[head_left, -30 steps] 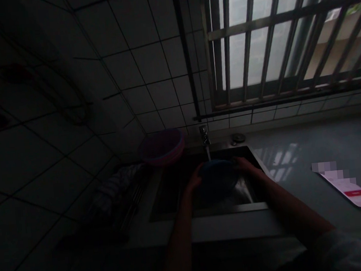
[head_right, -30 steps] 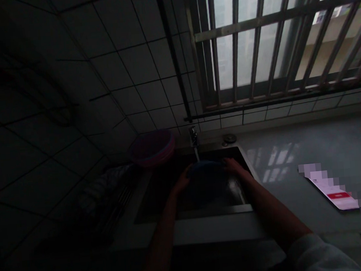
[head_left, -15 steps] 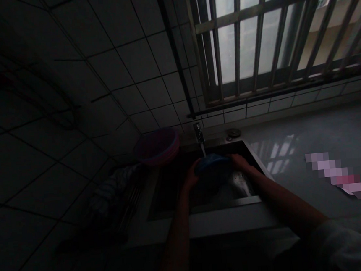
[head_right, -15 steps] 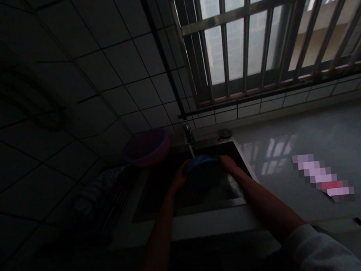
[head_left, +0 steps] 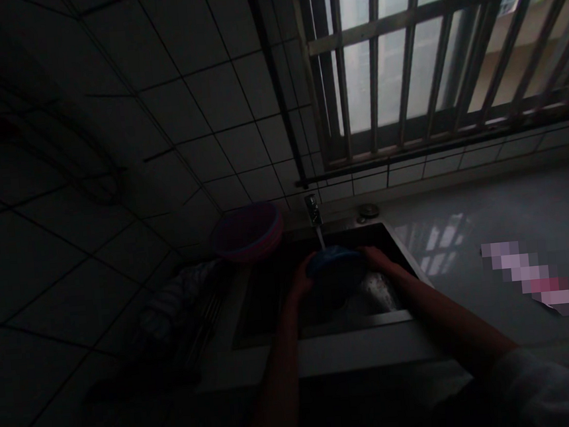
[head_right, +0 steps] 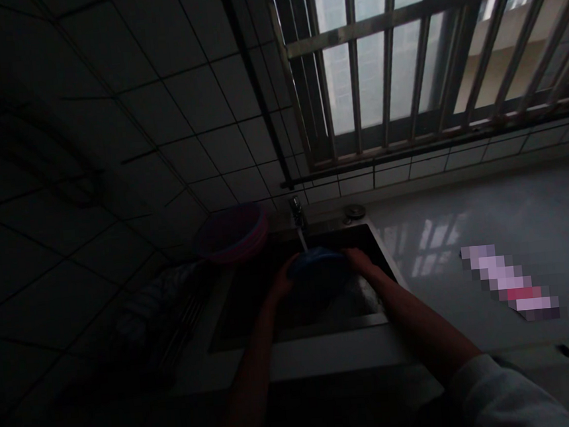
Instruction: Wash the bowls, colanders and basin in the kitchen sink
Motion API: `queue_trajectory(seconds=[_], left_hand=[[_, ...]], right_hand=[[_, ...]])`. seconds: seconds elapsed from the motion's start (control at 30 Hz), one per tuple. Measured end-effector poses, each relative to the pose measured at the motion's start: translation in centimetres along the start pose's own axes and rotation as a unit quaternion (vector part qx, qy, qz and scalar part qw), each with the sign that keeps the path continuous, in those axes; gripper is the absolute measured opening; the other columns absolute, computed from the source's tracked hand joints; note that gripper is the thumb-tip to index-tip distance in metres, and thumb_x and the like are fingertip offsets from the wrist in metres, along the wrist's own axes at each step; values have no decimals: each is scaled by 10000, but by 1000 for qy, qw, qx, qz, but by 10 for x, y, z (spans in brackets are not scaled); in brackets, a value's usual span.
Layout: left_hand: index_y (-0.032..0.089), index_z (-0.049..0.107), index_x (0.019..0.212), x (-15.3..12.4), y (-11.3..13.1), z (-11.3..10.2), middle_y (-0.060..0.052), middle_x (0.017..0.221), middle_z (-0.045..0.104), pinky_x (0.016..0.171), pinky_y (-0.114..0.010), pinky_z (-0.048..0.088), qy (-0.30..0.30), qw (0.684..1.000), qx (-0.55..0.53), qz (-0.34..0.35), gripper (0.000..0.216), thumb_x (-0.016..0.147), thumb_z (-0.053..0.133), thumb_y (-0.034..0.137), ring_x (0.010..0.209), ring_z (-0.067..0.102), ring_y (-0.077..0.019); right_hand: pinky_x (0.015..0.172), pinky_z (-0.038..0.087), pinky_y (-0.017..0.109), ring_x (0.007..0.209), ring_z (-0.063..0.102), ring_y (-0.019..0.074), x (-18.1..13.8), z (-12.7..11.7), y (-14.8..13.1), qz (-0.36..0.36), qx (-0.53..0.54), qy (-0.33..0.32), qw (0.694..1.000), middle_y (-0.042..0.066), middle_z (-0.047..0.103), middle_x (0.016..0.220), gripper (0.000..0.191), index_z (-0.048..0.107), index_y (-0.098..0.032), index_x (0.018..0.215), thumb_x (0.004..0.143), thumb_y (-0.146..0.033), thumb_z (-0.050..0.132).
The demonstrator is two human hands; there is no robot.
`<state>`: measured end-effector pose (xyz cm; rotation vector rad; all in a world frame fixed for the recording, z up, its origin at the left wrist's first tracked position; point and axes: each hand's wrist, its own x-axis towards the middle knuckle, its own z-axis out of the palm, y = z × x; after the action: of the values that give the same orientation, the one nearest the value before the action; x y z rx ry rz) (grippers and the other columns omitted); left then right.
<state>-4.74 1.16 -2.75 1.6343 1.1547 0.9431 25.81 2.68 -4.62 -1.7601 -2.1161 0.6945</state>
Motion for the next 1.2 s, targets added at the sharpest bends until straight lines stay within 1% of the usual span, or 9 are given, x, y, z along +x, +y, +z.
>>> queue_trajectory(seconds=[0.2, 0.37, 0.43, 0.53, 0.63, 0.77, 0.83, 1.0, 1.2], left_hand=[[271, 613, 1510, -1, -4, -2, -114, 1560, 621, 1243, -533, 415, 4, 1000, 14, -18, 820, 723, 778, 110, 1409, 607, -321], [251, 630, 1496, 0, -4, -7, -116, 1556, 622, 1262, -551, 389, 8, 999, 31, -14, 811, 710, 741, 87, 1433, 582, -327], [262, 636, 1491, -1, -3, -12, -101, 1553, 626, 1275, -555, 372, 14, 999, 38, -12, 819, 699, 733, 77, 1456, 560, -327], [283, 656, 1471, -4, 1, -22, -72, 1547, 632, 1297, -550, 342, 31, 998, 50, -19, 862, 651, 690, 19, 1485, 530, -325], [266, 670, 1462, -7, 3, -31, -81, 1548, 630, 1305, -544, 330, 49, 997, 58, -25, 878, 630, 648, -12, 1482, 531, -328], [249, 673, 1462, -9, 4, -38, -88, 1526, 649, 1305, -546, 327, 46, 997, 51, -21, 897, 615, 610, -38, 1492, 519, -330], [243, 665, 1473, -9, 5, -38, -90, 1532, 645, 1302, -529, 341, 46, 996, 71, -24, 906, 619, 593, -50, 1494, 521, -318], [219, 615, 1523, -7, 6, -34, -96, 1589, 597, 1282, -466, 388, 48, 988, 145, -36, 918, 658, 547, -80, 1479, 548, -272], [246, 605, 1535, -6, 8, -31, -93, 1574, 611, 1258, -480, 426, 52, 988, 142, -31, 916, 675, 584, -70, 1458, 571, -286]], right_hand=[[1021, 548, 343, 1191, 737, 305, 2, 2, 0, -2, -5, 3, 1000, 152, 778, 1299, 431, 724, -221, 1391, 963, -254, 686], [1045, 553, 357, 1213, 734, 306, 8, 10, 6, -20, 24, 1, 1000, 139, 767, 1334, 455, 728, -221, 1383, 929, -206, 712], [1070, 551, 369, 1236, 727, 309, 11, 14, 9, -28, 46, 3, 999, 133, 758, 1357, 475, 731, -223, 1381, 910, -171, 720], [1104, 543, 371, 1269, 715, 297, 15, 21, 9, -51, 85, -1, 995, 127, 733, 1405, 508, 727, -213, 1389, 887, -132, 731], [1128, 535, 388, 1278, 713, 293, 16, 26, 7, -75, 112, -16, 991, 123, 711, 1442, 565, 712, -200, 1411, 856, -94, 740], [1133, 535, 402, 1273, 717, 298, 16, 30, 6, -99, 135, -36, 985, 113, 729, 1416, 579, 731, -207, 1387, 821, -86, 765], [1112, 551, 406, 1251, 728, 302, 17, 31, 6, -100, 146, -41, 983, 103, 746, 1389, 576, 744, -217, 1367, 805, -94, 776], [1087, 563, 410, 1226, 737, 301, 21, 34, 10, -100, 163, -5, 981, 92, 766, 1352, 562, 768, -231, 1314, 770, -85, 777], [1023, 579, 383, 1132, 764, 295, 25, 34, 13, -70, 138, 42, 987, 80, 811, 1220, 473, 790, -227, 1202, 755, -75, 783]])
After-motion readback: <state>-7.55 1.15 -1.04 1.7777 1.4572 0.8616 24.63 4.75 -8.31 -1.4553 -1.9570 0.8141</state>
